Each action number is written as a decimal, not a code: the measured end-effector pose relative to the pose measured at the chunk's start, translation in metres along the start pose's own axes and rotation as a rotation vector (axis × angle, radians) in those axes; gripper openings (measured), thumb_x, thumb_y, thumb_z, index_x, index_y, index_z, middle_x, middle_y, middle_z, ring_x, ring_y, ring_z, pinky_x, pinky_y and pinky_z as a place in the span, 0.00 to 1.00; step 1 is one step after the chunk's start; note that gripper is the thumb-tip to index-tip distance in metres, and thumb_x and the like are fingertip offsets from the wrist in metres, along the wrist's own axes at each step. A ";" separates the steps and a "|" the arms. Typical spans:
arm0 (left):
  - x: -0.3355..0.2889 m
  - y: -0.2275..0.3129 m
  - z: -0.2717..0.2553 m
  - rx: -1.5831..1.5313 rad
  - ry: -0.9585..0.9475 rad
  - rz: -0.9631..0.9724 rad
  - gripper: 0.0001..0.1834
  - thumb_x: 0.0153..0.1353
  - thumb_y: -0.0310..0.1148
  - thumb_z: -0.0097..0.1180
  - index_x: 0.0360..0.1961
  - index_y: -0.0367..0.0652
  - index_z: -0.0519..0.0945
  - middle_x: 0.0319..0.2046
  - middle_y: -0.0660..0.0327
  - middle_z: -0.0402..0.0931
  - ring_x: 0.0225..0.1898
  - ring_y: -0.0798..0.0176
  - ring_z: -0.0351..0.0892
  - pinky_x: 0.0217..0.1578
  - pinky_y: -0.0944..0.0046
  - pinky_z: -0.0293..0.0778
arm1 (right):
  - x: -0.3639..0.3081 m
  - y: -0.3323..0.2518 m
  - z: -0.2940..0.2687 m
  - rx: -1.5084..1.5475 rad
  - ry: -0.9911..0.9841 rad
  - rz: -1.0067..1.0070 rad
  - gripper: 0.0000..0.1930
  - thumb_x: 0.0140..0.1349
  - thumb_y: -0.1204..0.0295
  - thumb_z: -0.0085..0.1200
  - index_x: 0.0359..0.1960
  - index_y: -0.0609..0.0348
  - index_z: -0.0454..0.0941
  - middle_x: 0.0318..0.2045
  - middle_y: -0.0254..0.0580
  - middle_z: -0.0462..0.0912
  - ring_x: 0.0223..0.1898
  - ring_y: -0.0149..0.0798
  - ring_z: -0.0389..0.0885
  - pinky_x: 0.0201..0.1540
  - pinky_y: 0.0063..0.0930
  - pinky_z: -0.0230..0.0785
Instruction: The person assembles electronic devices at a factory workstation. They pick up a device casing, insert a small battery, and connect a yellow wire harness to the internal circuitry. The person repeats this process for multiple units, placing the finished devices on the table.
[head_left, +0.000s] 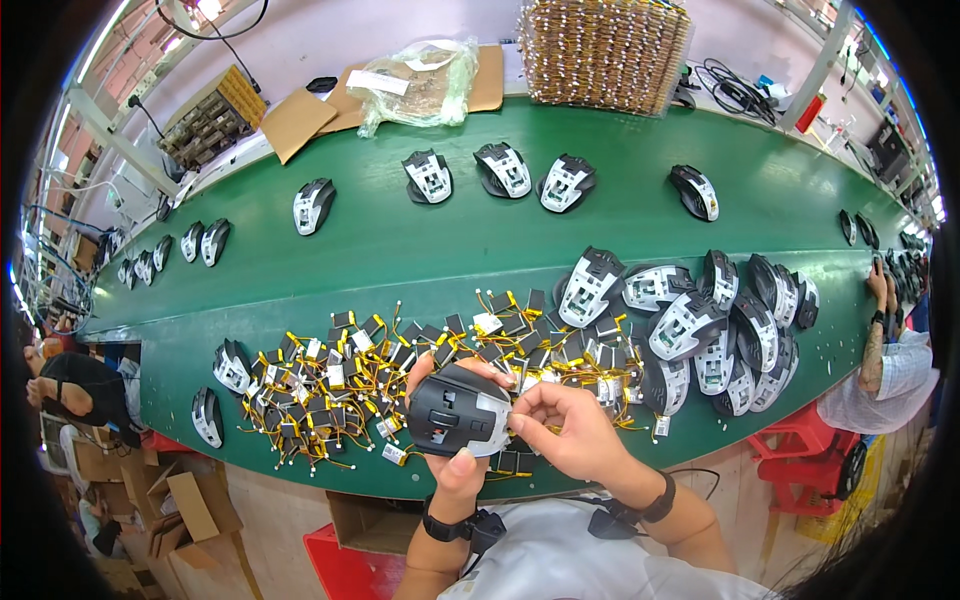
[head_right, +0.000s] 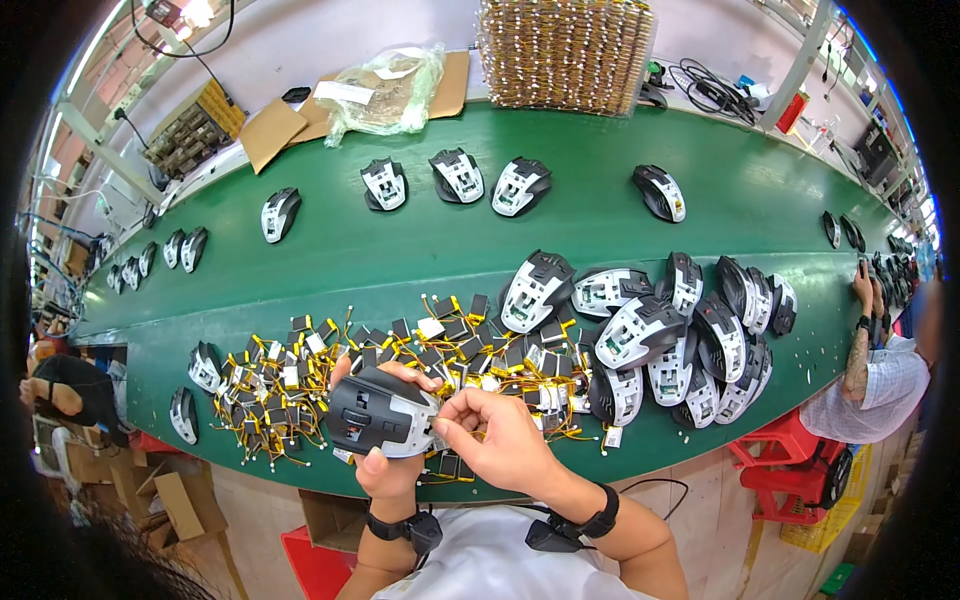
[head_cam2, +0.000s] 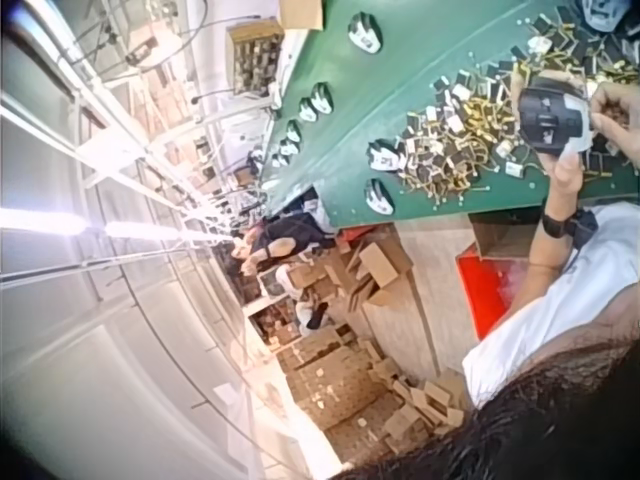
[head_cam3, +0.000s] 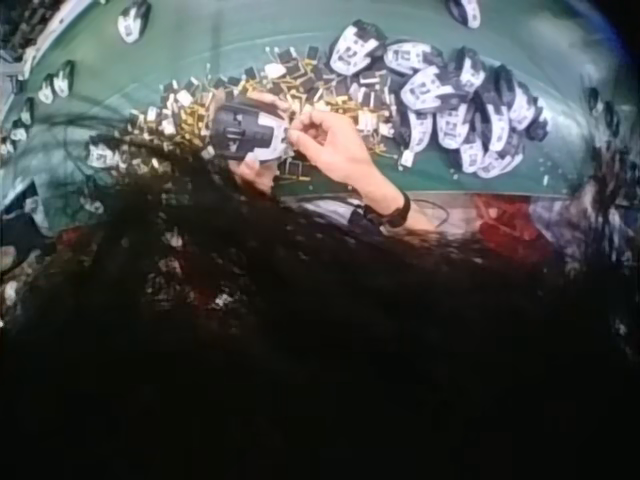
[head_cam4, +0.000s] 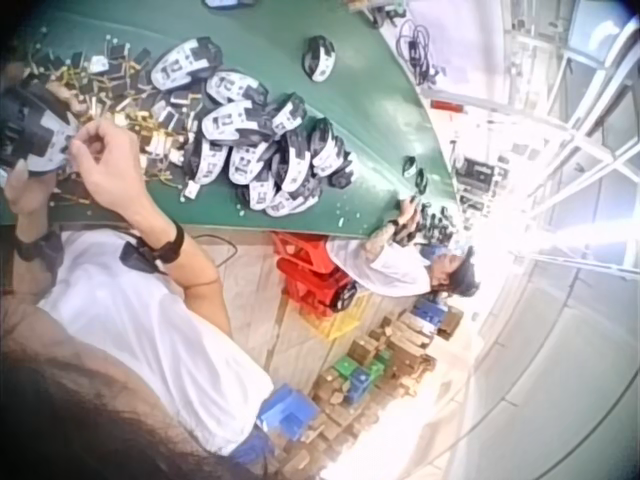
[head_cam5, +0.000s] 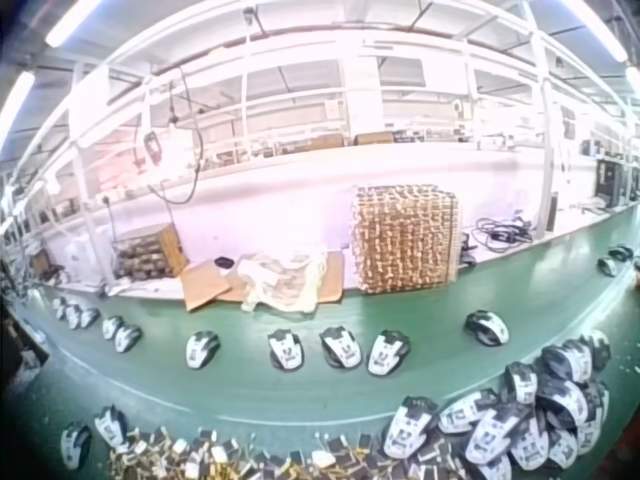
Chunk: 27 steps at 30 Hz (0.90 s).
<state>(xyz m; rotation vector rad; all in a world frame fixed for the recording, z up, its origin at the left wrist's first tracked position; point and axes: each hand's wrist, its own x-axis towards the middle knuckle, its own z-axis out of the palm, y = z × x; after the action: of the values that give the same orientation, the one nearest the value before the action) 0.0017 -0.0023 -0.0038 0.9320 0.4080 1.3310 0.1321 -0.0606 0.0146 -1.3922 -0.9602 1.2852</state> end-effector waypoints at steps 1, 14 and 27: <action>0.001 0.001 0.001 -0.007 0.007 -0.003 0.52 0.49 0.52 0.62 0.71 0.50 0.50 0.47 0.44 0.71 0.45 0.45 0.77 0.49 0.45 0.75 | -0.001 0.002 0.001 -0.001 0.006 -0.015 0.08 0.61 0.72 0.60 0.35 0.67 0.79 0.25 0.34 0.82 0.26 0.24 0.77 0.30 0.21 0.71; 0.003 0.005 0.004 -0.091 0.042 -0.001 0.51 0.50 0.53 0.61 0.71 0.50 0.50 0.47 0.44 0.70 0.45 0.45 0.76 0.50 0.42 0.75 | -0.006 -0.004 0.003 0.070 0.008 0.042 0.06 0.64 0.76 0.58 0.38 0.66 0.76 0.32 0.32 0.80 0.31 0.20 0.76 0.34 0.16 0.70; 0.003 0.003 0.000 -0.112 0.042 -0.011 0.52 0.49 0.53 0.63 0.71 0.50 0.51 0.48 0.45 0.70 0.47 0.45 0.76 0.51 0.42 0.74 | -0.004 -0.004 0.008 -0.007 0.040 -0.035 0.06 0.62 0.75 0.59 0.34 0.68 0.78 0.28 0.36 0.81 0.28 0.22 0.76 0.31 0.20 0.70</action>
<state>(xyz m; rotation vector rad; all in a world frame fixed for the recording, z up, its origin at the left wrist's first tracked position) 0.0004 -0.0001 -0.0005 0.8084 0.3664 1.3519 0.1241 -0.0626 0.0201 -1.3958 -0.9590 1.2253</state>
